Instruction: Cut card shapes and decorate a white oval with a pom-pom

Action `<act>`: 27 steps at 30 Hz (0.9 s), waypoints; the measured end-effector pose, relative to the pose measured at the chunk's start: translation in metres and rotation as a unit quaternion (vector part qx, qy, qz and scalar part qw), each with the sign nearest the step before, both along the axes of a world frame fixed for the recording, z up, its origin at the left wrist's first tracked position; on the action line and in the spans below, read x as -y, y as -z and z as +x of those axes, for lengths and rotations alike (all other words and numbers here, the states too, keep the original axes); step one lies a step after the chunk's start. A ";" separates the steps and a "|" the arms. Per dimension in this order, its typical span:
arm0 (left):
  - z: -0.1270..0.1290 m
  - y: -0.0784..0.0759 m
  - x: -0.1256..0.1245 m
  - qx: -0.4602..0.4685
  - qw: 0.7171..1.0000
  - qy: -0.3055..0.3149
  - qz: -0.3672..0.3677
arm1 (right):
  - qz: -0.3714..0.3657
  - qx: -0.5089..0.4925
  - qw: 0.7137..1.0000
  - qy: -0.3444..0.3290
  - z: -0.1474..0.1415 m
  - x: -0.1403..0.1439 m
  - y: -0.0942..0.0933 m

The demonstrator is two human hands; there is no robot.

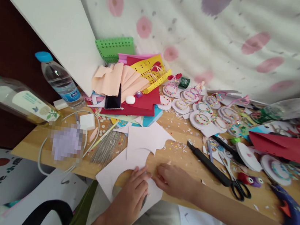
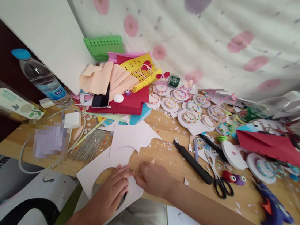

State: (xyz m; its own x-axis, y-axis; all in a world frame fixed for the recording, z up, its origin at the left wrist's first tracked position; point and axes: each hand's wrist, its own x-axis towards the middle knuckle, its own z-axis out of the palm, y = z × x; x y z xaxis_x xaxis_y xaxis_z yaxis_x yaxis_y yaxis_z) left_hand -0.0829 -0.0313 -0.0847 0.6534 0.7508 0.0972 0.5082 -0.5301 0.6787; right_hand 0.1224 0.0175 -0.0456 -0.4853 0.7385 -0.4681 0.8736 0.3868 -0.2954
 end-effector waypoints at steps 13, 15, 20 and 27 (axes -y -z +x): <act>0.000 0.003 -0.001 0.001 1.000 0.003 0.005 | -0.014 0.048 0.997 0.052 -0.010 0.003 -0.002; 0.000 0.002 0.000 -0.001 1.000 0.003 0.008 | -0.004 0.052 0.997 0.058 -0.013 0.005 0.001; 0.000 0.003 0.000 -0.016 1.000 0.008 0.014 | 0.035 0.040 0.998 0.026 -0.014 0.010 0.008; 0.000 0.003 0.000 -0.013 1.000 0.015 0.024 | 0.081 0.022 0.996 -0.017 -0.010 0.013 0.015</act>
State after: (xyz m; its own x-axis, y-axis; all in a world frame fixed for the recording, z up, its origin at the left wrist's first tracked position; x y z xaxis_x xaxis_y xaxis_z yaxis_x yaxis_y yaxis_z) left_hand -0.0828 -0.0312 -0.0873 0.6786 0.7254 0.1155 0.5078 -0.5769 0.6397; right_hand 0.1122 0.0048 -0.0607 -0.4927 0.7896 -0.3658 0.8700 0.4556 -0.1884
